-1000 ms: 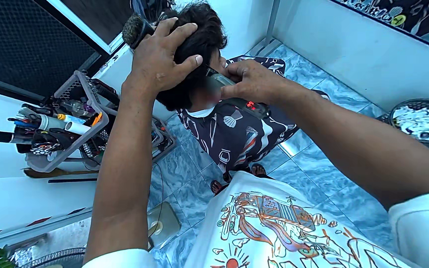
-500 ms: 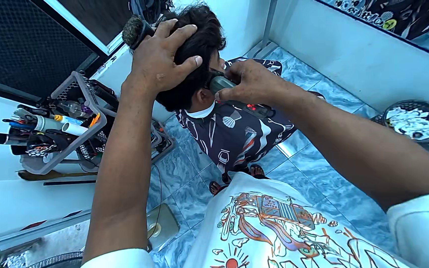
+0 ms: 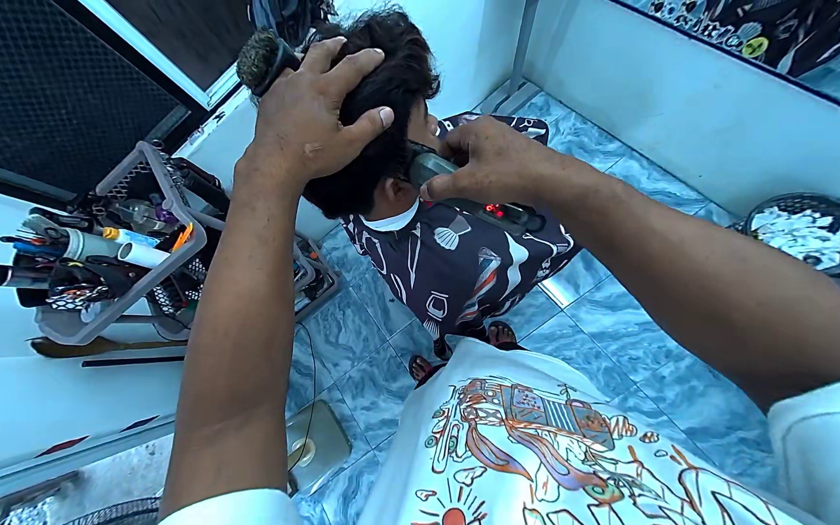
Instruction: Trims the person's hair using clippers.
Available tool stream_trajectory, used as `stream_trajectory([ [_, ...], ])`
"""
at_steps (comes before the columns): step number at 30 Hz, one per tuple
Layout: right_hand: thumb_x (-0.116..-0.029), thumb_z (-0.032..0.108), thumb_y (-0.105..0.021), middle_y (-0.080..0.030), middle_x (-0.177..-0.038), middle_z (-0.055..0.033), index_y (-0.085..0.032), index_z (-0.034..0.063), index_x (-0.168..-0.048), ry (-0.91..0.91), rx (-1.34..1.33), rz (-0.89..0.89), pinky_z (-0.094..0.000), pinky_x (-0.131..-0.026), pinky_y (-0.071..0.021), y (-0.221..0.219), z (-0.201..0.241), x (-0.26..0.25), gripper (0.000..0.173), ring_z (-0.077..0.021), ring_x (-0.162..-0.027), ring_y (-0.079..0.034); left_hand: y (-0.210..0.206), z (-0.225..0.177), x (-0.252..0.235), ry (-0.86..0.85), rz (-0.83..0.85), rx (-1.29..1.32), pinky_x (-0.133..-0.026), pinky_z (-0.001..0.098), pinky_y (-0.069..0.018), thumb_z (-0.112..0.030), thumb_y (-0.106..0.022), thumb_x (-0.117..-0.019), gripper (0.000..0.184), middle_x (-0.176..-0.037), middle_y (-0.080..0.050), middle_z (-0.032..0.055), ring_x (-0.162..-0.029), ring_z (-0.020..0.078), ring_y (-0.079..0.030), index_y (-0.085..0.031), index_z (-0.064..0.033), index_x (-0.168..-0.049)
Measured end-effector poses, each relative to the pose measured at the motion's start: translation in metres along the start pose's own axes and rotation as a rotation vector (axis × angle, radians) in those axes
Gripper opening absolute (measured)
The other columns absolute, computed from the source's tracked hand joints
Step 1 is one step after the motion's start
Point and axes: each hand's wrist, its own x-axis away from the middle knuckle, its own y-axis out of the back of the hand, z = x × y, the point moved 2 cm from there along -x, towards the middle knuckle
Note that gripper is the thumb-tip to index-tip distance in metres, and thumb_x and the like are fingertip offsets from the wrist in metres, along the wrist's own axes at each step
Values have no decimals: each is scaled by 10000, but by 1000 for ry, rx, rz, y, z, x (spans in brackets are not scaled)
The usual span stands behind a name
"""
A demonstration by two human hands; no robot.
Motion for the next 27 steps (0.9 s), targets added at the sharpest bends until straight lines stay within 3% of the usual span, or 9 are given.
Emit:
stream_trajectory([
  [2, -859, 478, -779, -659, -792, -51, -689, 94, -950, -47, 42, -11, -441, -640, -544, 0, -1, 0, 405, -179, -687, -640, 0, 0, 0, -9, 1, 2, -1097, 626, -403, -731, -411, -960, 685, -1636, -400, 64, -1433, 316, -472, -452, -381, -1547],
  [6, -901, 414, -776, -715, -841, -16, -716, 111, -1034, 76, -191, 7, -321, -668, -588, 0, 9, 0, 337, -98, -719, -677, 0, 0, 0, -9, -3, 2, -1077, 639, -413, -727, -415, -966, 668, -1631, -409, 64, -1417, 334, -486, -455, -392, -1542],
  [11, -882, 440, -786, -657, -756, -59, -701, 75, -909, -78, -41, 5, -405, -620, -542, 2, 6, 5, 375, -165, -652, -630, 1, 0, 0, -9, 6, 4, -1075, 657, -410, -719, -408, -969, 666, -1637, -398, 63, -1422, 348, -478, -447, -392, -1548],
  [15, -916, 387, -773, -709, -825, -34, -711, 96, -1006, 44, -252, 25, -312, -657, -591, 1, 16, 3, 310, -113, -715, -681, 0, 1, 0, -26, -6, 5, -1089, 639, -408, -707, -409, -984, 642, -1631, -408, 66, -1430, 326, -477, -456, -391, -1542],
  [20, -871, 465, -781, -647, -755, -58, -690, 83, -893, -77, -30, 37, -408, -613, -532, 4, 12, 4, 393, -168, -654, -624, 3, 0, 0, -30, 8, -2, -1086, 639, -409, -700, -397, -984, 650, -1637, -398, 74, -1433, 334, -472, -450, -382, -1549],
  [24, -902, 430, -773, -689, -788, -22, -704, 105, -957, 58, -192, 50, -319, -619, -565, 3, 25, 4, 336, -111, -679, -655, 2, 0, 0, -36, 14, -8, -1111, 627, -392, -701, -400, -993, 648, -1634, -401, 81, -1452, 325, -451, -447, -374, -1551],
  [27, -883, 444, -780, -653, -764, -48, -694, 95, -926, -32, -42, 51, -407, -612, -545, 5, 22, 7, 363, -162, -657, -631, 2, 0, 0, -32, 16, -6, -1113, 632, -385, -702, -398, -986, 652, -1639, -394, 79, -1461, 330, -436, -444, -382, -1553],
])
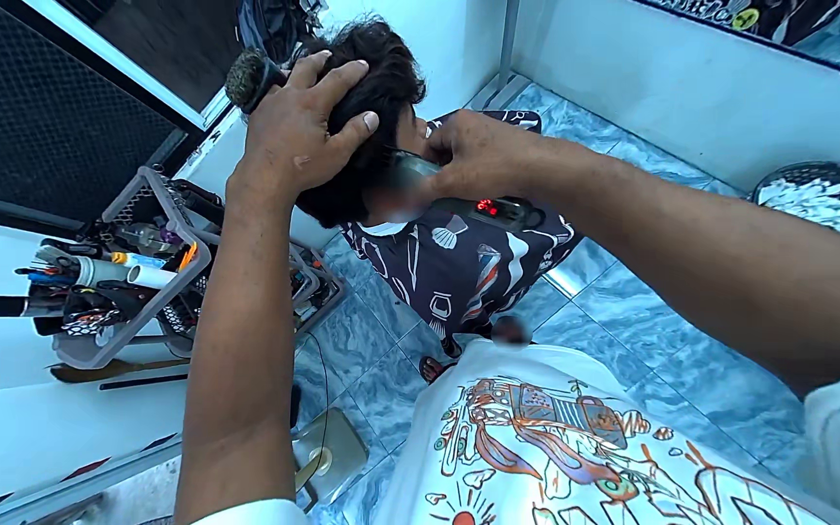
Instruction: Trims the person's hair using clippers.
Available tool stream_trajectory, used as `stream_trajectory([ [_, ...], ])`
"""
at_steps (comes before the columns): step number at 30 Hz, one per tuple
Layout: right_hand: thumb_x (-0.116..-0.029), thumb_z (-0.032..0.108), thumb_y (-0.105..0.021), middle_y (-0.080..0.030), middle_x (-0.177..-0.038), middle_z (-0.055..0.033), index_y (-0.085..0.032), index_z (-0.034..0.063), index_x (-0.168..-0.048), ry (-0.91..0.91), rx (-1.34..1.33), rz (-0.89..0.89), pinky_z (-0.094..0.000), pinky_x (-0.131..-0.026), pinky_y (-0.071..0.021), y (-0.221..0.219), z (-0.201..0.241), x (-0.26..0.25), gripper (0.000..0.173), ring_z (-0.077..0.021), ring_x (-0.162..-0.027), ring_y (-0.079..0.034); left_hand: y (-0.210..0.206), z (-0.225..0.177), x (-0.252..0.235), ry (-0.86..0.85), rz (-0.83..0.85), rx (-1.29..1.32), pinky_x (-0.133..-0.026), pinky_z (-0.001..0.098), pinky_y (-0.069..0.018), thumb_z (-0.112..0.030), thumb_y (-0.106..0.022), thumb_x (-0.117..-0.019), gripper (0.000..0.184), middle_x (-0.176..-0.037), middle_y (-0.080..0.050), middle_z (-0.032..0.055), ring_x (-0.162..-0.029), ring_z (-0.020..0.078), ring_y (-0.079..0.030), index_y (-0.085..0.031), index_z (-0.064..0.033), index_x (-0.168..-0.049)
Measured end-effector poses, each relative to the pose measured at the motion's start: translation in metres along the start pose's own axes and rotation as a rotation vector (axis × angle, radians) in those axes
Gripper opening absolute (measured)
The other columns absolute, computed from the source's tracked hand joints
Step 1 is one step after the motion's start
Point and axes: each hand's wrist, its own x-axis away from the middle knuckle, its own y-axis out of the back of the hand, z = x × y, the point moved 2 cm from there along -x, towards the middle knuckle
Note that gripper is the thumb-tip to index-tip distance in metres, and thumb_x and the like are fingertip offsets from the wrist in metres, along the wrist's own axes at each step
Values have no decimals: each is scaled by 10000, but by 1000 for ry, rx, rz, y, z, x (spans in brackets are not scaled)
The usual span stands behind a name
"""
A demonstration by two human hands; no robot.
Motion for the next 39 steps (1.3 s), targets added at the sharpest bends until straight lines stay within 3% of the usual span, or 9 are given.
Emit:
stream_trajectory([
  [4, -885, 470, -774, -658, -758, -32, -712, 113, -916, 21, -39, -25, -373, -611, -539, 1, 8, -1, 364, -135, -657, -628, 0, 1, -1, -21, -14, 35, -1122, 609, -386, -660, -391, -1014, 615, -1627, -417, 70, -1453, 299, -455, -453, -367, -1551],
  [7, -889, 447, -776, -657, -789, -41, -699, 105, -952, 31, -49, -7, -385, -631, -543, 0, 11, 0, 356, -150, -686, -630, 18, 10, 13, -84, -167, 394, -1259, 420, -314, -469, -362, -1104, 578, -1606, -442, 82, -1491, 171, -404, -421, -154, -1584],
  [10, -859, 489, -781, -645, -789, -80, -684, 78, -932, -104, 46, -42, -472, -644, -539, 1, -23, 1, 428, -214, -696, -633, 33, 17, 35, -114, -366, 462, -1252, 432, -324, -515, -425, -1068, 713, -1629, -360, 157, -1511, 220, -352, -311, -54, -1600],
  [13, -850, 511, -773, -655, -815, -98, -690, 66, -961, -190, 108, -52, -505, -665, -541, 0, -46, -3, 467, -241, -729, -647, 14, -1, 46, 35, -203, 236, -1254, 551, -251, -739, -587, -885, 969, -1690, -241, 187, -1572, 347, -212, -297, -205, -1639],
  [16, -857, 497, -780, -653, -786, -84, -692, 68, -920, -155, 43, -57, -456, -640, -544, -2, -44, -7, 442, -207, -688, -638, -4, -6, 34, 172, -118, 116, -1169, 600, -362, -882, -532, -791, 1069, -1691, -245, 174, -1536, 342, -311, -248, -316, -1652],
  [22, -873, 443, -786, -658, -791, -84, -686, 71, -919, -139, -40, -47, -449, -651, -550, -10, -35, -9, 388, -202, -695, -647, -10, -5, 18, 276, -119, 92, -994, 632, -482, -875, -476, -827, 944, -1612, -376, 145, -1331, 349, -542, -402, -311, -1581],
  [32, -881, 439, -779, -657, -780, -78, -691, 73, -908, -142, -44, -11, -428, -639, -544, -2, -33, -8, 377, -189, -682, -638, -18, -9, 12, 268, -179, 93, -1000, 627, -449, -777, -509, -892, 788, -1578, -413, 118, -1332, 356, -516, -444, -335, -1542],
  [36, -932, 395, -747, -691, -861, -48, -714, 104, -1008, -11, -205, 21, -347, -689, -574, 3, -29, -10, 302, -135, -753, -666, -19, -9, 11, 276, -177, 80, -1006, 622, -441, -775, -507, -894, 778, -1587, -403, 109, -1340, 349, -508, -440, -351, -1542],
  [39, -891, 405, -782, -640, -782, -80, -681, 77, -909, -116, -14, 33, -439, -640, -528, 3, -31, -9, 343, -194, -686, -620, -19, -10, 13, 267, -185, 79, -995, 618, -448, -753, -516, -905, 769, -1576, -413, 127, -1315, 364, -523, -445, -330, -1544],
])
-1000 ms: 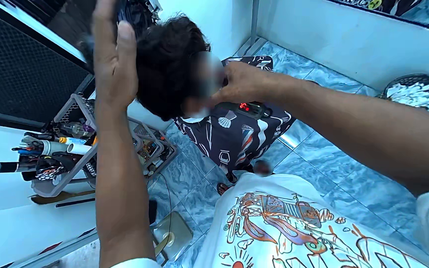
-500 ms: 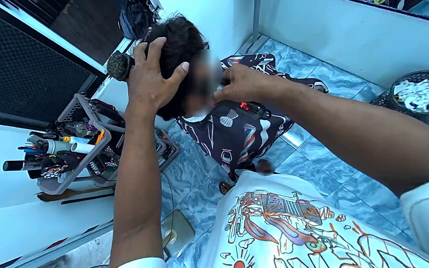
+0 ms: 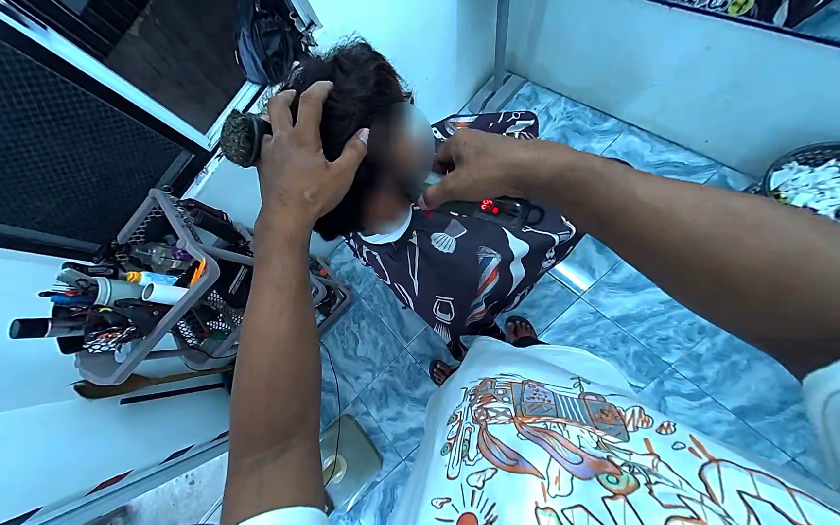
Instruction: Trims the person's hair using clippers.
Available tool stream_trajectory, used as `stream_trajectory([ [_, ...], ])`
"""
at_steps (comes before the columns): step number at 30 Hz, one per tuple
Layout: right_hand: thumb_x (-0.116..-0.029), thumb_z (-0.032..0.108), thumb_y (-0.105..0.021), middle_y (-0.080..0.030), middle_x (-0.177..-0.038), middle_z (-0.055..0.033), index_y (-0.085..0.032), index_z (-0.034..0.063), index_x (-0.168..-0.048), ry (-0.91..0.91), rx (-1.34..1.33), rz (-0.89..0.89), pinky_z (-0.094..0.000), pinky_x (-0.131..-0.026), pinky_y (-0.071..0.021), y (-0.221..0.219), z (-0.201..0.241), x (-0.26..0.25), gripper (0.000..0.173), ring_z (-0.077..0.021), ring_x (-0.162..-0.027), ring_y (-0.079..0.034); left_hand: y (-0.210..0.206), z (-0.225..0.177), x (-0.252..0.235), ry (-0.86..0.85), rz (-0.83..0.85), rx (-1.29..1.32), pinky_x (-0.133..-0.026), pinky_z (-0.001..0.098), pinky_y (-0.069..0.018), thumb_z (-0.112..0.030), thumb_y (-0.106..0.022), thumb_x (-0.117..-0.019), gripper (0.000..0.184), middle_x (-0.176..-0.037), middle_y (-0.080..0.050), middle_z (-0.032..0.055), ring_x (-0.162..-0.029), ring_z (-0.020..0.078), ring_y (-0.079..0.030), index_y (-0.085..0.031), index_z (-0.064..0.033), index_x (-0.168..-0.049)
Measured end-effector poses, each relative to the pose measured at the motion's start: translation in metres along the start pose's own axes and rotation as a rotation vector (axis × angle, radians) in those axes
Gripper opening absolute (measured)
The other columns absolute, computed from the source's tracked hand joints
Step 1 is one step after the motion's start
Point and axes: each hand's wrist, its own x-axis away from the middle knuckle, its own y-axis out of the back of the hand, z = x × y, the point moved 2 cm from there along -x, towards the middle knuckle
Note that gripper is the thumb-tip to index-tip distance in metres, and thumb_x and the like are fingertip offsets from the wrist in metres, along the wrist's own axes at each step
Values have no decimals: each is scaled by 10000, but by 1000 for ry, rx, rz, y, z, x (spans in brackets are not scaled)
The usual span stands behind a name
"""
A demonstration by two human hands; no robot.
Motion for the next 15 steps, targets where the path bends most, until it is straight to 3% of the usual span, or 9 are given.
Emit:
stream_trajectory([
  [5, -944, 367, -742, -701, -877, -61, -716, 90, -1037, 138, -247, 33, -339, -687, -585, 3, 7, -1, 293, -138, -754, -676, 1, 0, 1, -7, 2, -2, -998, 621, -447, -732, -508, -927, 761, -1588, -399, 146, -1307, 381, -528, -434, -309, -1554],
  [8, -898, 403, -774, -660, -804, -70, -706, 88, -938, 61, -43, 19, -429, -660, -540, 2, 3, -2, 325, -184, -707, -635, 2, -1, 2, -5, 8, -12, -991, 619, -450, -737, -498, -928, 755, -1594, -393, 146, -1305, 387, -527, -432, -320, -1554],
  [10, -894, 433, -770, -644, -772, -76, -689, 84, -892, -2, 13, 12, -440, -638, -528, 2, 3, 1, 358, -192, -682, -624, 2, -2, 2, 3, 16, -16, -978, 614, -456, -746, -489, -927, 752, -1600, -382, 143, -1293, 390, -527, -429, -334, -1553],
  [13, -948, 375, -737, -705, -863, -68, -728, 86, -1031, 91, -245, 51, -344, -654, -580, 7, 11, 3, 301, -152, -729, -673, 2, -3, 2, 10, 19, -21, -969, 616, -456, -751, -489, -920, 757, -1605, -374, 136, -1284, 387, -529, -429, -342, -1553],
  [15, -942, 356, -740, -698, -851, -76, -716, 76, -1011, 109, -241, 68, -346, -644, -575, 7, 13, 2, 289, -159, -719, -668, 2, -3, 1, 9, 25, -32, -977, 621, -450, -755, -479, -922, 757, -1610, -372, 129, -1291, 385, -528, -420, -348, -1558],
])
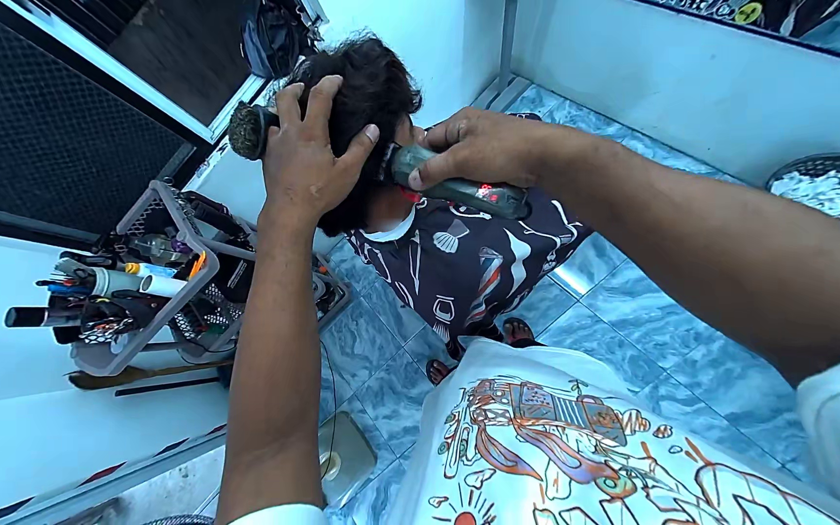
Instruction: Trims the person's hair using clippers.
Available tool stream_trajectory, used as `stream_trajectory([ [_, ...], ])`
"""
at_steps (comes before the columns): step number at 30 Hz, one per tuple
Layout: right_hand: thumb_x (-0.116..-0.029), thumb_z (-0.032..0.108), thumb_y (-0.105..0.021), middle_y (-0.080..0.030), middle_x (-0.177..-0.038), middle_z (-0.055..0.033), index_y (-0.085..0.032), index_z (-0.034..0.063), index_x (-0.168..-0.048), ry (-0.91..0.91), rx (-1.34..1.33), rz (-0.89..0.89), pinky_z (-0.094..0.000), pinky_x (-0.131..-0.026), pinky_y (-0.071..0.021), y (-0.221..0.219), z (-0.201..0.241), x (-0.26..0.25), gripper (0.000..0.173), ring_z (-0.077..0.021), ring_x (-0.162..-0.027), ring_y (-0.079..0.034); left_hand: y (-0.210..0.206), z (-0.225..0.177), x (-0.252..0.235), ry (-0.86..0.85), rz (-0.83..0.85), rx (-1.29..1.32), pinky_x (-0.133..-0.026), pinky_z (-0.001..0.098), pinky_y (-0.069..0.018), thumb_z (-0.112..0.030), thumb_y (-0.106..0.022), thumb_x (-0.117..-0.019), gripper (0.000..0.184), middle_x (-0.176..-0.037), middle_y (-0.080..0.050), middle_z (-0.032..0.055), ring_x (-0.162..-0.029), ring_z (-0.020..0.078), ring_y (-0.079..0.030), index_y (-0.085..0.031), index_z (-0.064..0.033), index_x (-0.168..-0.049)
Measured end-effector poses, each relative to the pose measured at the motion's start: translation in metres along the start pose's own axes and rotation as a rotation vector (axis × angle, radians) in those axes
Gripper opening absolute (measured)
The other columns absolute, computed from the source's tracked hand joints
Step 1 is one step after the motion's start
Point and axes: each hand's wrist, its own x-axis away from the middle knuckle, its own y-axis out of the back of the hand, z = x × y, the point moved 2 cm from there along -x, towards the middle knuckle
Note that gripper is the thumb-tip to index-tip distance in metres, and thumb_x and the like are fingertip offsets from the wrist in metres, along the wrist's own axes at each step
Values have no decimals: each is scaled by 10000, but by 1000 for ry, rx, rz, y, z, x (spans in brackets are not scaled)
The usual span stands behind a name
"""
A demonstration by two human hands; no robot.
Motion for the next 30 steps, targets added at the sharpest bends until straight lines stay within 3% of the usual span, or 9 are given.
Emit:
stream_trajectory([
  [3, -882, 436, -786, -654, -772, -79, -700, 87, -897, -109, 279, -24, -447, -639, -541, 0, -7, -1, 360, -198, -683, -635, 0, -1, 1, 2, 1, -4, -980, 616, -449, -761, -476, -920, 764, -1607, -372, 129, -1297, 391, -517, -415, -351, -1562],
  [5, -896, 443, -774, -649, -773, -68, -691, 93, -904, -96, 243, -33, -415, -630, -533, 1, -4, 0, 359, -179, -678, -628, 0, -1, 0, 3, 7, 1, -980, 617, -448, -759, -469, -925, 763, -1612, -365, 133, -1297, 397, -516, -414, -346, -1564],
  [8, -948, 381, -733, -708, -851, -60, -734, 90, -1029, 7, 44, -6, -337, -648, -583, 1, 8, 3, 302, -140, -722, -675, 3, 1, -1, -1, 28, 22, -987, 624, -443, -758, -465, -930, 762, -1617, -357, 142, -1305, 396, -516, -410, -344, -1567],
  [12, -887, 429, -783, -643, -747, -77, -696, 79, -869, -101, 288, -12, -431, -617, -530, -1, 2, 3, 361, -187, -653, -620, 7, 2, -1, -8, 60, 51, -994, 628, -448, -736, -484, -938, 740, -1612, -364, 134, -1311, 397, -513, -420, -344, -1562],
  [17, -947, 383, -734, -691, -798, -67, -725, 79, -971, -41, 56, -4, -323, -607, -561, -1, 21, 7, 305, -139, -667, -652, 9, 3, -2, -35, 61, 59, -983, 640, -455, -698, -486, -961, 698, -1593, -386, 146, -1300, 406, -521, -434, -334, -1555],
  [21, -897, 435, -781, -643, -737, -81, -691, 75, -861, -142, 278, 2, -423, -614, -529, -3, 12, 8, 373, -186, -641, -614, 9, 1, -2, -44, 70, 42, -977, 641, -457, -706, -475, -962, 703, -1597, -381, 141, -1294, 408, -524, -422, -341, -1561],
  [24, -944, 420, -735, -677, -789, -65, -719, 86, -954, -80, 151, -25, -364, -618, -558, -1, 24, 12, 334, -154, -666, -644, 8, 1, -3, -54, 71, 44, -975, 636, -458, -702, -473, -966, 701, -1591, -389, 144, -1295, 413, -520, -428, -332, -1560],
  [26, -951, 400, -728, -682, -776, -48, -724, 98, -943, -39, 125, -12, -325, -600, -554, -1, 31, 12, 302, -128, -656, -645, 9, 2, -4, -54, 79, 39, -981, 633, -462, -703, -473, -967, 699, -1590, -392, 138, -1305, 407, -517, -421, -341, -1562],
  [30, -887, 454, -783, -633, -728, -68, -683, 87, -851, -123, 330, -8, -412, -597, -521, -1, 19, 11, 382, -175, -633, -607, 11, 0, -3, -52, 88, 30, -984, 626, -458, -708, -466, -966, 704, -1588, -391, 141, -1300, 400, -518, -416, -343, -1567],
])
